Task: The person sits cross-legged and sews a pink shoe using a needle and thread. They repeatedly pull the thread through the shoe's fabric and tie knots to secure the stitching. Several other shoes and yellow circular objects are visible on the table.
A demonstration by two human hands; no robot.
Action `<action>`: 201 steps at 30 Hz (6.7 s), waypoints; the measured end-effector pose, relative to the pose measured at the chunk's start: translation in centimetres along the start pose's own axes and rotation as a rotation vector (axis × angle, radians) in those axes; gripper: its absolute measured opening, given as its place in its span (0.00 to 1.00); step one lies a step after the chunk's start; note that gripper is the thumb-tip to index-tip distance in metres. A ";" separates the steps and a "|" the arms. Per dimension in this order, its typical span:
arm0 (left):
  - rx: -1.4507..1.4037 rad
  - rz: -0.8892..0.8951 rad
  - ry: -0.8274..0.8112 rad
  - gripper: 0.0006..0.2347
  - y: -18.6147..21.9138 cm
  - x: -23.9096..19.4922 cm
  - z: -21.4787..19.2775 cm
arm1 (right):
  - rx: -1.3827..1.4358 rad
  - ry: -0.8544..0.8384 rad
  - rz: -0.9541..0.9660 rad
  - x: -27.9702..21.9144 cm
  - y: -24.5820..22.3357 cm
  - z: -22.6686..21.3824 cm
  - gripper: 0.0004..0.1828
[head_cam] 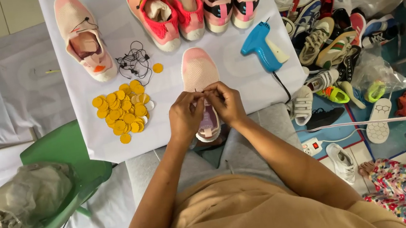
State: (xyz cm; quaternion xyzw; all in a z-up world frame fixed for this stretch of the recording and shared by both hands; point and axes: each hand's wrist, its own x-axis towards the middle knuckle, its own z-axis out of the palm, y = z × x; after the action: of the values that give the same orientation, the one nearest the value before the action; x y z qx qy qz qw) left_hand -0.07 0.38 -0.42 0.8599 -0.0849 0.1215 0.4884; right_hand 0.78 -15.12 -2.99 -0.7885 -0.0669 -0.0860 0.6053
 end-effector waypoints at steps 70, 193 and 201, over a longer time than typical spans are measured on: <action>-0.043 -0.012 0.050 0.06 -0.6 -0.7 -0.7 | -0.093 0.031 -0.169 -0.2 -2.8 -0.1 0.03; -0.034 -0.073 -0.049 0.05 6.2 -0.2 -0.4 | 0.652 0.139 0.074 -1.6 -3.2 -1.3 0.11; -0.045 -0.127 -0.042 0.04 6.6 -0.2 -0.8 | 0.619 0.113 0.050 -2.1 -4.3 -1.7 0.10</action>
State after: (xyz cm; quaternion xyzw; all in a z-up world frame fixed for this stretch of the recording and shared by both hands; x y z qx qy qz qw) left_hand -2.10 -2.25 5.30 0.8548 -0.0431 0.0705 0.5123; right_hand -2.22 -15.61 1.05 -0.5621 -0.0369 -0.0901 0.8213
